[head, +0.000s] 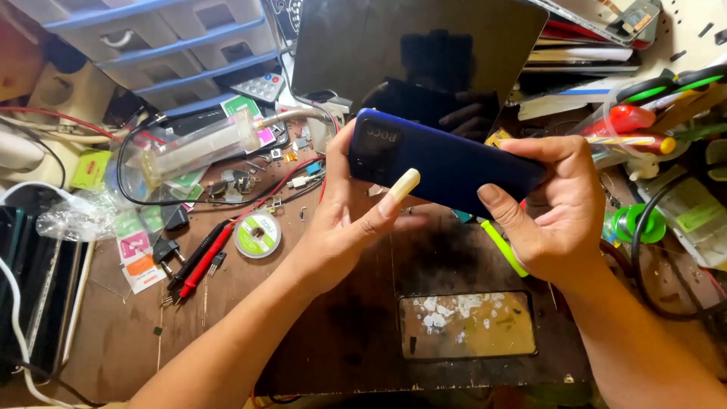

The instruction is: Opening the back casing of a smartphone using fingernails and a small prying tool on a repair bench.

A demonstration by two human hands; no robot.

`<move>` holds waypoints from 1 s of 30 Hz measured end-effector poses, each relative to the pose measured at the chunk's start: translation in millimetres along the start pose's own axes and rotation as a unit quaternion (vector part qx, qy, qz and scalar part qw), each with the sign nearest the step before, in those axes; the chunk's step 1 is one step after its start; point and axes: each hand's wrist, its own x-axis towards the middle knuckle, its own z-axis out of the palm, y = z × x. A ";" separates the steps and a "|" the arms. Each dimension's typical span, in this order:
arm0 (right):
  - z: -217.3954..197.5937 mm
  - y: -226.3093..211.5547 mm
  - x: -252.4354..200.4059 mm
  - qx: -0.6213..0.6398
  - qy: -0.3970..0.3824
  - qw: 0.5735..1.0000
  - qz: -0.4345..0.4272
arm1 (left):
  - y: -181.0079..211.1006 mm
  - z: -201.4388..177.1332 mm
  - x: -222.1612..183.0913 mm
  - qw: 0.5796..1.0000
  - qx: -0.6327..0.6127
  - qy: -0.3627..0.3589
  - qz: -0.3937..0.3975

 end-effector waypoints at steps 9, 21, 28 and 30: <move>-4.0 1.3 0.8 -0.091 -0.038 0.995 -0.026 | -2.4 -1.7 0.5 0.998 -0.057 0.023 -0.026; 1.7 6.9 4.3 -0.141 -0.043 0.937 -0.317 | -9.2 -3.9 3.2 0.988 -0.148 0.026 -0.041; -0.5 -10.2 11.9 -0.138 -0.072 0.905 -0.396 | 3.7 -1.6 1.3 0.971 -0.236 0.000 -0.046; -1.6 -9.8 9.7 -0.145 -0.089 0.902 -0.397 | 3.1 -1.2 2.1 0.969 -0.242 0.018 -0.042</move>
